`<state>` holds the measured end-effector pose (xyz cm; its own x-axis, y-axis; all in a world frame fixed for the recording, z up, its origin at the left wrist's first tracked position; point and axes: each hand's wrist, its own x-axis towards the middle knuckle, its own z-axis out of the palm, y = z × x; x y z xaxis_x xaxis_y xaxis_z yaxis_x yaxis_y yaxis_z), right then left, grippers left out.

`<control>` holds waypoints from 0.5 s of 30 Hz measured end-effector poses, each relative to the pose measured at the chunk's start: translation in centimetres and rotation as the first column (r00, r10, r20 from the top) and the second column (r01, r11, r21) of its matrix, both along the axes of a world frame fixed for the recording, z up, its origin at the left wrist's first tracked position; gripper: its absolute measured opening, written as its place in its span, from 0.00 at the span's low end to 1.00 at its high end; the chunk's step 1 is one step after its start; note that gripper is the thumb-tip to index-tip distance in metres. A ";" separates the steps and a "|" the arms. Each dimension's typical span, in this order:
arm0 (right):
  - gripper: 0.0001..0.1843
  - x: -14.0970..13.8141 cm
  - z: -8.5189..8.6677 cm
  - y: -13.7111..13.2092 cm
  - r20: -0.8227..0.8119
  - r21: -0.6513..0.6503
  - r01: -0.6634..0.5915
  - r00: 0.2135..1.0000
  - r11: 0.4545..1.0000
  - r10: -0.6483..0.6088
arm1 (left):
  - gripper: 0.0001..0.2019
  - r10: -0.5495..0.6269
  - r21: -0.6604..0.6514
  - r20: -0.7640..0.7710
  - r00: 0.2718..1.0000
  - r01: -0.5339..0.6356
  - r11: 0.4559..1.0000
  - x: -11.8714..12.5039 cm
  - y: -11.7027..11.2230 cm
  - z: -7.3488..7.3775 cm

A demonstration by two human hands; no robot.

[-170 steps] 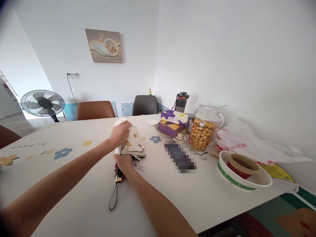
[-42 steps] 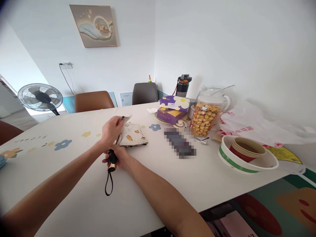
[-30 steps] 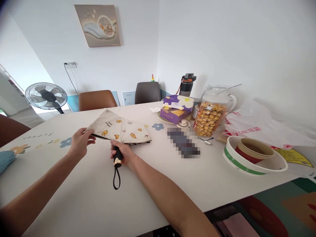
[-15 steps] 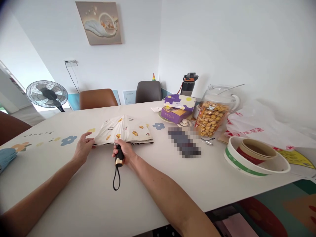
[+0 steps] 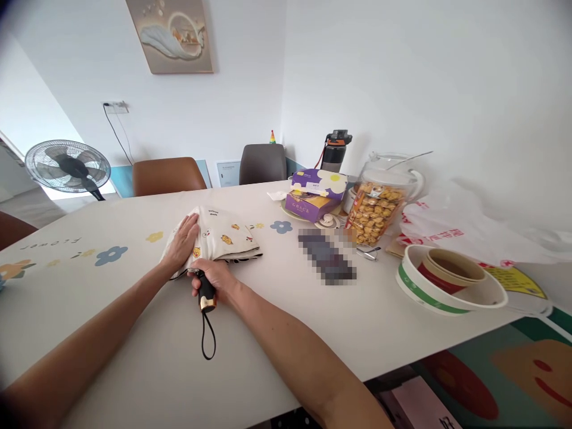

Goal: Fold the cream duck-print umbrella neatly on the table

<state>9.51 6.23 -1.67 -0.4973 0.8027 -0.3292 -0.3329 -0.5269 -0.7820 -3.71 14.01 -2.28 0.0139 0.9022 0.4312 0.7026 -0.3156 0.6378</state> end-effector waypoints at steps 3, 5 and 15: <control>0.09 0.0 0.0 0.0 0.038 0.030 -0.057 0.998 0.998 0.056 | 0.27 0.087 -0.140 0.185 0.979 -0.061 0.988 -1.4 1.0 -0.9; 0.08 -0.1 0.0 -0.1 0.038 0.050 -0.057 0.998 0.997 0.056 | 0.27 0.123 -0.208 0.249 0.961 -0.071 0.976 -2.0 0.9 -1.2; 0.08 -0.1 0.1 -0.5 0.050 0.128 0.029 0.998 0.991 -0.035 | 0.18 0.393 -0.045 0.162 0.905 -0.391 0.919 -1.0 -0.8 -0.6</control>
<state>9.42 5.68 -1.58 -0.4556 0.8549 -0.2483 -0.3053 -0.4120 -0.8585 -4.76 13.24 -2.89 -0.4122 0.8250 0.3866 0.6531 -0.0283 0.7567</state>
